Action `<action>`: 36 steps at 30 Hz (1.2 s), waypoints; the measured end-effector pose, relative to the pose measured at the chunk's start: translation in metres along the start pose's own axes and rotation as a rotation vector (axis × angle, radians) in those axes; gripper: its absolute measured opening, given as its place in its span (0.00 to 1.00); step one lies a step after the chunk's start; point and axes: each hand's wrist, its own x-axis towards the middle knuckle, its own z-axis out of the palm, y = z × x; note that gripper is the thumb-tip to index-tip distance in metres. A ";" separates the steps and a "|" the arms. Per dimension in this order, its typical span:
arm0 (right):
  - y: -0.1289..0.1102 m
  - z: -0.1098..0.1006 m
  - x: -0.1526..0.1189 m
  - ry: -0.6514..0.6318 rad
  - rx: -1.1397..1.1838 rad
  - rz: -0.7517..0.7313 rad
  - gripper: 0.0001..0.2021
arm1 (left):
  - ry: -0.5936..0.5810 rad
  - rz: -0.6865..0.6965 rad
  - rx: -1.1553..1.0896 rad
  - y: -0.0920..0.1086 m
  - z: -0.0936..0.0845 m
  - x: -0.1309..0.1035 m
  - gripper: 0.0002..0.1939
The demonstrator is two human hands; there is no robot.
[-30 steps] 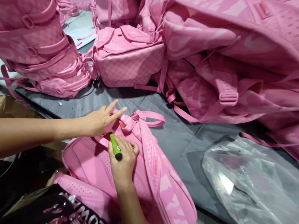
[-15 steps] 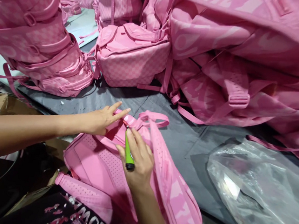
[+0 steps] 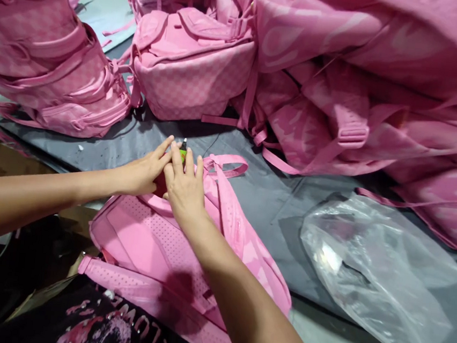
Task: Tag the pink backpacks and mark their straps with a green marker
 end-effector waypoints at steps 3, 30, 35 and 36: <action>0.000 0.000 -0.004 0.037 0.061 0.037 0.28 | -0.074 -0.057 0.059 0.008 -0.005 0.002 0.59; -0.018 -0.021 -0.072 0.053 0.726 0.232 0.11 | -0.042 -0.248 -0.039 0.011 -0.010 -0.019 0.55; -0.025 -0.017 -0.079 0.177 0.546 0.226 0.12 | -0.162 -0.249 -0.017 0.014 -0.020 -0.015 0.53; -0.026 -0.015 -0.079 0.187 0.516 0.232 0.12 | -0.162 -0.238 -0.022 0.013 -0.021 -0.013 0.53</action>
